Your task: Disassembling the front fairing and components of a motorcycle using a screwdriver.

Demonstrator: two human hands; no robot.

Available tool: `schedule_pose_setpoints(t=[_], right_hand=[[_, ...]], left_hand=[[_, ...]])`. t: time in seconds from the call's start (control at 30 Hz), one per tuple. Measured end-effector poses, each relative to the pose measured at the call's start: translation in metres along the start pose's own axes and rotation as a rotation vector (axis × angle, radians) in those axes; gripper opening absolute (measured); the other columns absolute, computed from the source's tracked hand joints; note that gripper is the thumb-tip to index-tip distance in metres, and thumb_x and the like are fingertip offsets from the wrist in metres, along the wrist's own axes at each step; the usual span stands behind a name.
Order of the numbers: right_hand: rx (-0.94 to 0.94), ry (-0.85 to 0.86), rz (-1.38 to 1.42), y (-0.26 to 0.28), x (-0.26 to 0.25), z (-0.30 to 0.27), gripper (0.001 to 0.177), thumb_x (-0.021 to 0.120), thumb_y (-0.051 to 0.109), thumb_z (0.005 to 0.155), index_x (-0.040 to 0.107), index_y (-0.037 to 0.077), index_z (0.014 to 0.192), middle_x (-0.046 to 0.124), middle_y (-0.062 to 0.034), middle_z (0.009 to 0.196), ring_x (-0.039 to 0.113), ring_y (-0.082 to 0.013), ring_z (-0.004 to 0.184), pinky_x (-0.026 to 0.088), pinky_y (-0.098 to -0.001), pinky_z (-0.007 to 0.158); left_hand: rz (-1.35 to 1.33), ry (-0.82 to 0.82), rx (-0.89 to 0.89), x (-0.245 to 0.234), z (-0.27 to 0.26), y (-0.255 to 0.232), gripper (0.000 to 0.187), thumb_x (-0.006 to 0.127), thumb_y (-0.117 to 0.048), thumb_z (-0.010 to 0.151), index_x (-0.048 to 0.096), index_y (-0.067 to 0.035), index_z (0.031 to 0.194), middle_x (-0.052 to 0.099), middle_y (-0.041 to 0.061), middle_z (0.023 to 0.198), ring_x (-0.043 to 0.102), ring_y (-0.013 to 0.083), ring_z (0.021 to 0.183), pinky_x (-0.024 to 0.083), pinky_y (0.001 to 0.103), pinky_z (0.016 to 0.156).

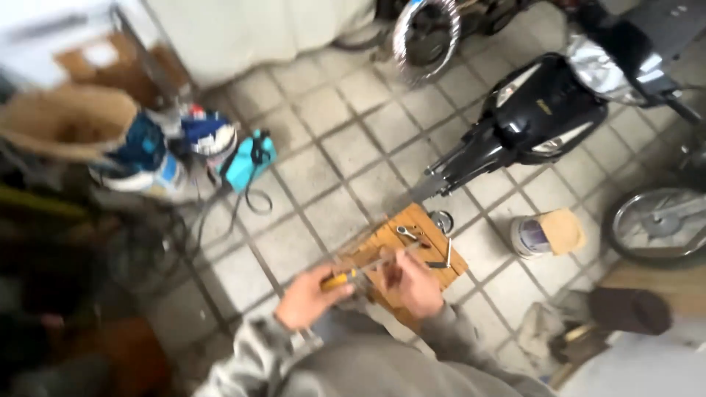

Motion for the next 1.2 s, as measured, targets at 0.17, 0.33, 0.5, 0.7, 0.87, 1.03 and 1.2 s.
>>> schedule_pose_setpoints(t=[0.17, 0.33, 0.5, 0.7, 0.87, 1.03, 1.2], right_hand=[[-0.113, -0.100, 0.075, 0.033, 0.007, 0.070, 0.025, 0.053, 0.024, 0.105, 0.061, 0.002, 0.115, 0.071, -0.0130, 0.093, 0.066, -0.0213, 0.077, 0.053, -0.0360, 0.068], [-0.084, -0.224, 0.079, 0.072, 0.046, 0.118, 0.024, 0.053, 0.023, 0.102, 0.063, 0.005, 0.113, 0.070, -0.0091, 0.090, 0.066, -0.0206, 0.078, 0.052, -0.0365, 0.069], [-0.210, -0.245, 0.164, 0.064, 0.008, 0.186, 0.018, 0.056, 0.021, 0.111, 0.060, 0.004, 0.112, 0.067, -0.0084, 0.095, 0.066, -0.0207, 0.088, 0.053, -0.0378, 0.080], [-0.288, -0.406, 0.279, 0.121, 0.044, 0.234, 0.020, 0.057, 0.016, 0.102, 0.059, 0.006, 0.120, 0.069, -0.0044, 0.102, 0.068, -0.0203, 0.093, 0.056, -0.0408, 0.087], [-0.438, -0.491, 0.149, 0.196, 0.048, 0.252, 0.030, 0.058, 0.016, 0.099, 0.055, 0.004, 0.127, 0.070, -0.0064, 0.105, 0.068, -0.0204, 0.091, 0.056, -0.0387, 0.084], [-0.603, -0.713, -0.053, 0.245, 0.022, 0.240, 0.028, 0.057, 0.014, 0.107, 0.059, -0.002, 0.130, 0.066, -0.0082, 0.104, 0.065, -0.0173, 0.095, 0.053, -0.0344, 0.088], [-0.606, -0.722, 0.068, 0.289, -0.038, 0.292, 0.028, 0.058, 0.013, 0.104, 0.059, 0.000, 0.128, 0.064, -0.0088, 0.101, 0.067, -0.0186, 0.092, 0.059, -0.0373, 0.084]], left_hand=[[0.134, 0.092, -0.043, -0.055, 0.073, -0.032, 0.036, 0.080, -0.032, 0.086, 0.073, -0.010, 0.114, 0.074, 0.008, 0.085, 0.067, 0.0149, 0.074, 0.057, 0.034, 0.071], [0.160, 0.226, -0.024, -0.097, 0.152, -0.060, 0.040, 0.078, -0.036, 0.086, 0.072, -0.010, 0.116, 0.077, 0.009, 0.090, 0.072, 0.0191, 0.082, 0.057, 0.033, 0.075], [0.276, 0.388, 0.001, -0.121, 0.249, -0.040, 0.047, 0.077, -0.042, 0.085, 0.070, -0.011, 0.119, 0.076, 0.013, 0.096, 0.074, 0.0254, 0.086, 0.057, 0.036, 0.075], [0.433, 0.600, 0.027, -0.157, 0.355, -0.110, 0.043, 0.075, -0.042, 0.084, 0.073, -0.011, 0.115, 0.077, 0.013, 0.091, 0.075, 0.0279, 0.082, 0.057, 0.039, 0.072], [0.334, 0.614, 0.195, -0.168, 0.436, -0.127, 0.040, 0.077, -0.036, 0.087, 0.073, -0.006, 0.114, 0.078, 0.012, 0.093, 0.076, 0.0202, 0.084, 0.058, 0.034, 0.073], [0.256, 0.643, 0.060, -0.149, 0.512, -0.137, 0.033, 0.075, -0.028, 0.093, 0.071, -0.004, 0.114, 0.076, 0.008, 0.086, 0.067, 0.0099, 0.078, 0.055, 0.029, 0.070], [0.264, 0.722, 0.115, -0.099, 0.615, -0.149, 0.034, 0.078, -0.026, 0.089, 0.073, -0.003, 0.114, 0.075, 0.008, 0.087, 0.065, 0.0089, 0.079, 0.055, 0.029, 0.070]])
Point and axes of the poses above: each hand's wrist, its own z-axis towards the middle knuckle, its own x-axis out of the palm, y = z × x, the point moved 4 cm from there along z, towards the middle knuckle
